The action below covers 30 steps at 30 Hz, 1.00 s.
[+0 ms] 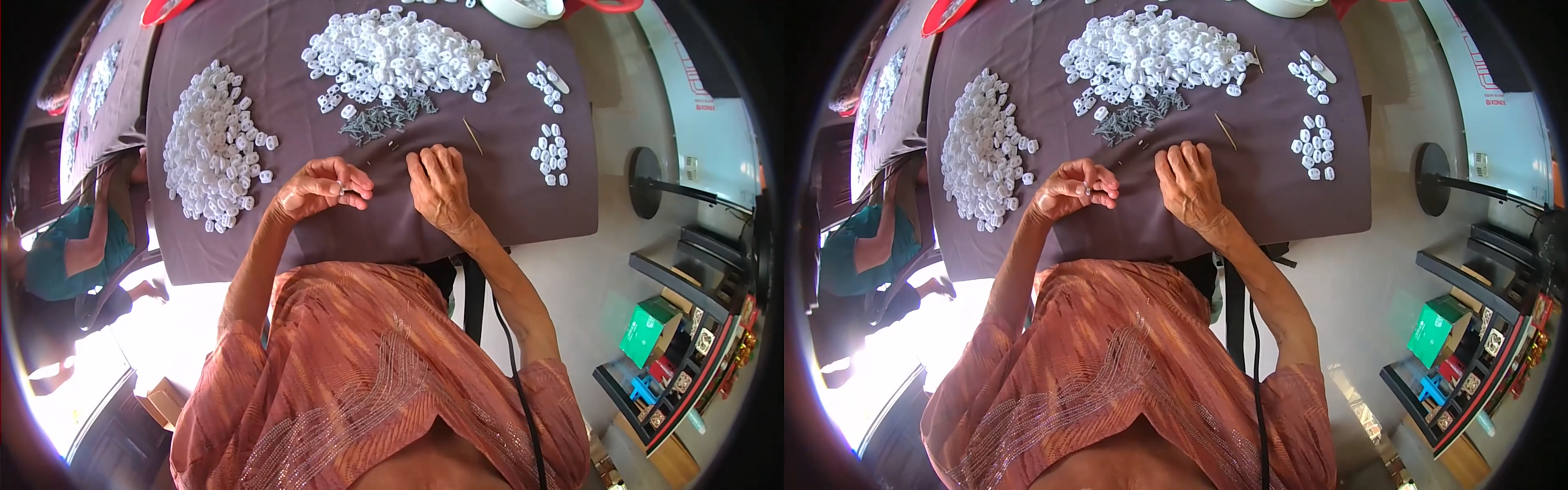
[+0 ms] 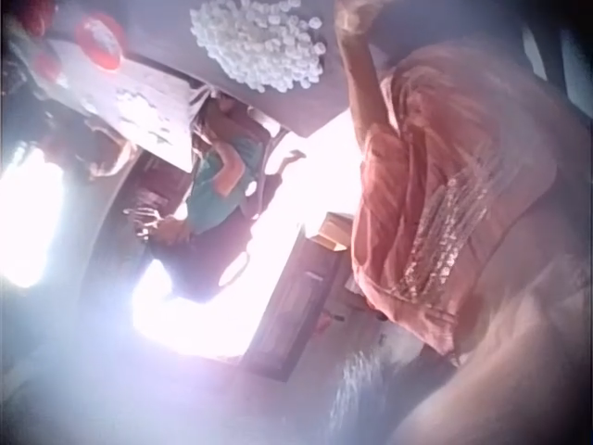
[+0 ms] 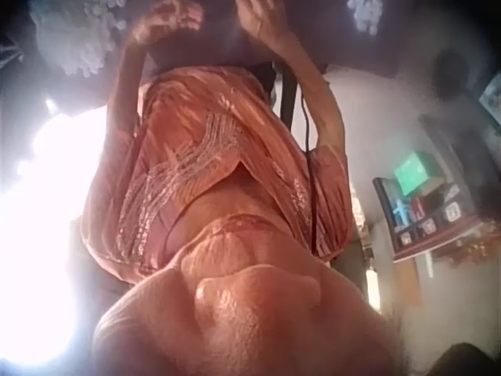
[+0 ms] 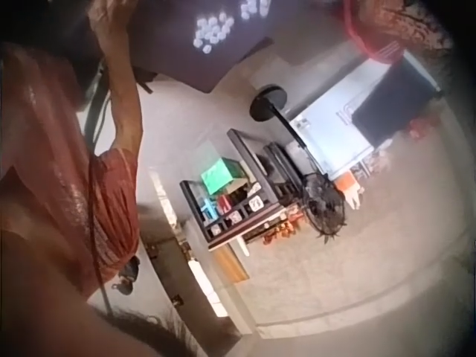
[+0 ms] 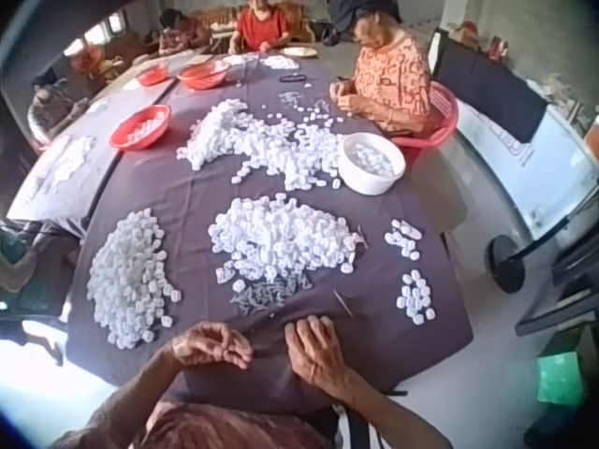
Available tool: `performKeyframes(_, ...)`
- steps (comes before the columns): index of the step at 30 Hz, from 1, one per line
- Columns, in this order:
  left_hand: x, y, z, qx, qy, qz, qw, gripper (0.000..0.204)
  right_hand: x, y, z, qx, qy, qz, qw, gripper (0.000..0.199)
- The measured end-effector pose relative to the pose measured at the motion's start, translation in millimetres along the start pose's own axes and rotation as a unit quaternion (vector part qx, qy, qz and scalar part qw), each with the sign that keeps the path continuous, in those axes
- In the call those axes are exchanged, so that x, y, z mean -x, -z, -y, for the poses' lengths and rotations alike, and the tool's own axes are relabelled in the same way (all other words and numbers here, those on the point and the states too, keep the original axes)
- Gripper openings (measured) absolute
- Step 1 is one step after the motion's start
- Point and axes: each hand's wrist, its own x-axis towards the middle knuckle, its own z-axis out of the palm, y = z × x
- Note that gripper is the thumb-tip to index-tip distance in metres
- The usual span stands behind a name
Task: The person assembles plastic cord locks by inserting small pins into plastic toggles by hand.
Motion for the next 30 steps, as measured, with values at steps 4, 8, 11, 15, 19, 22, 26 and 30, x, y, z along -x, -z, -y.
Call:
performKeyframes(4, 3.7, -1.0, 1.0, 0.002, -0.005, 0.000, 1.000, 0.009, -3.4, 5.1, 1.4, -0.007, -0.012, -0.006, 1.000, 0.025)
performKeyframes(8, 6.7, 0.4, 3.1, 0.001, -0.013, 0.008, 1.000, 0.009, -20.2, 12.2, -1.0, -0.066, -0.019, 0.035, 0.997, 0.015)
performKeyframes(11, 6.7, -1.4, 3.9, 0.000, -0.010, 0.002, 1.000, 0.008, -44.0, 8.9, -3.1, -0.157, -0.046, 0.043, 0.986, 0.009)
performKeyframes(15, 5.7, -1.1, 4.6, -0.003, -0.006, 0.008, 1.000, 0.008, -81.5, -9.0, 2.6, -0.217, -0.050, 0.017, 0.975, 0.002)
performKeyframes(19, 4.7, -1.4, 3.5, 0.005, 0.003, 0.002, 1.000, 0.005, -105.9, -28.9, 1.7, -0.171, -0.087, 0.112, 0.975, 0.014)
performKeyframes(22, 4.9, -0.4, 2.4, 0.010, 0.002, -0.002, 1.000, 0.005, -120.4, -34.2, 3.7, -0.133, -0.074, 0.174, 0.973, 0.012)
performKeyframes(26, 4.7, 0.2, 2.7, 0.011, 0.001, -0.009, 1.000, 0.006, -122.2, -36.3, 3.0, -0.151, -0.056, 0.174, 0.971, 0.012)
performKeyframes(30, 5.7, 0.7, 2.7, 0.011, 0.001, -0.015, 1.000, 0.006, -122.5, -36.0, 3.3, -0.148, -0.026, 0.148, 0.977, 0.010)
